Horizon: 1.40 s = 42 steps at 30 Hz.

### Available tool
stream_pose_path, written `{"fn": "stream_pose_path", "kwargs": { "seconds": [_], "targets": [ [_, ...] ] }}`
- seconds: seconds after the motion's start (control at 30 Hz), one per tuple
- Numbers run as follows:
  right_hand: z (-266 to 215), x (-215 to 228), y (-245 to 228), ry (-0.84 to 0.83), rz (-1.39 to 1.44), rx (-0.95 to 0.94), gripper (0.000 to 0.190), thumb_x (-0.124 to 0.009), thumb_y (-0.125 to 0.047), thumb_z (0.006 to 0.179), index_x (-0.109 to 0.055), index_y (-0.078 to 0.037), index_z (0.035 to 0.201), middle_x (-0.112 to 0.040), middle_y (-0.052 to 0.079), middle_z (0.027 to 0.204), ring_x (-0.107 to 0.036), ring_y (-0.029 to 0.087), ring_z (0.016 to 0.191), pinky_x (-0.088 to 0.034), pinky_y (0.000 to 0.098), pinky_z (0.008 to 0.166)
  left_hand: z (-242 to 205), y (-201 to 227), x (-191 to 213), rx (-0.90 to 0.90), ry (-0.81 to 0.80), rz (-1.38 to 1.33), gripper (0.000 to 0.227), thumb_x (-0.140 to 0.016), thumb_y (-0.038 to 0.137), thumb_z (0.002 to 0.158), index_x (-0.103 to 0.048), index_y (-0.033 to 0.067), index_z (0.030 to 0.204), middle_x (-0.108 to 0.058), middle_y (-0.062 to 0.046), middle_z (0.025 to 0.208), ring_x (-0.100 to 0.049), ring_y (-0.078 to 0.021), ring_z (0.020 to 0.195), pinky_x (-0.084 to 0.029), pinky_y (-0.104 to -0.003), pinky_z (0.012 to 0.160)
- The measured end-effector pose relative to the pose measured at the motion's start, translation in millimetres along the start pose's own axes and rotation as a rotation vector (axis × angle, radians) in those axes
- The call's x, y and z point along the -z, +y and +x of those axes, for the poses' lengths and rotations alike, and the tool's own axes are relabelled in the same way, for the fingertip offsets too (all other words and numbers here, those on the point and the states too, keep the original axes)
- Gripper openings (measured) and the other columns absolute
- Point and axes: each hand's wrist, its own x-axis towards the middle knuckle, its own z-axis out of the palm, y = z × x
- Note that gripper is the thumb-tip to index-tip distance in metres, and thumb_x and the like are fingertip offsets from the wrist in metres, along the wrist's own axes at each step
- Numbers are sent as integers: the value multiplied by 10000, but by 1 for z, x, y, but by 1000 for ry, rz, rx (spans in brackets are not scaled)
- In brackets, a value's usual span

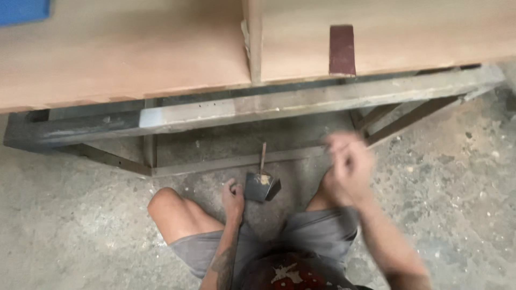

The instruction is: The person sits on the floor and uses a putty knife to apply wood filler to the edges and joints of a wooden furniture frame. They then use a sanding block to smooth the applied filler and the surrounding wood surfaces.

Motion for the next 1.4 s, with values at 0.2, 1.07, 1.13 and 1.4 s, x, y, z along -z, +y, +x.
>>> {"fn": "stream_pose_path", "kwargs": {
  "seconds": [0.2, 1.07, 1.13, 1.4],
  "targets": [
    [136, 22, 48, 259, -93, 260, 258, -571, -183, 1168, -559, 61, 1248, -598, 180, 1047, -557, 260, 891, -449, 387, 793, -15, 41, 10, -803, 338, 4, 267, -484, 168, 1032, -669, 45, 1180, -679, -116, 1154, -614, -254, 1117, -462, -373, 1013],
    [164, -181, -266, -667, -127, 745, 153, -488, -61, 1097, -566, 48, 1173, -694, 264, 1047, -701, 365, 771, -629, 428, 660, 65, 207, 383, -679, 1197, 489, 463, -563, 134, 1072, -411, 50, 1501, -394, -190, 1566, -313, -397, 1493, -287, -663, 1157],
    [174, -215, -260, -596, -242, 805, 290, -488, -236, 1111, -520, 22, 1240, -667, 246, 1058, -687, 366, 816, -627, 460, 665, 10, 204, 370, -1001, 1143, 263, 345, -485, 146, 1098, -472, 18, 1418, -482, -188, 1423, -428, -368, 1370, -367, -555, 1122],
    [190, -234, -258, -494, -433, 703, 524, -576, -501, 1074, -627, -1, 1222, -684, 208, 996, -736, 368, 889, -570, 524, 765, -83, 190, 325, -923, 649, -258, 287, -546, 325, 1094, -657, 107, 1243, -636, -33, 937, -660, -167, 844, -558, -343, 722]
  ]
}}
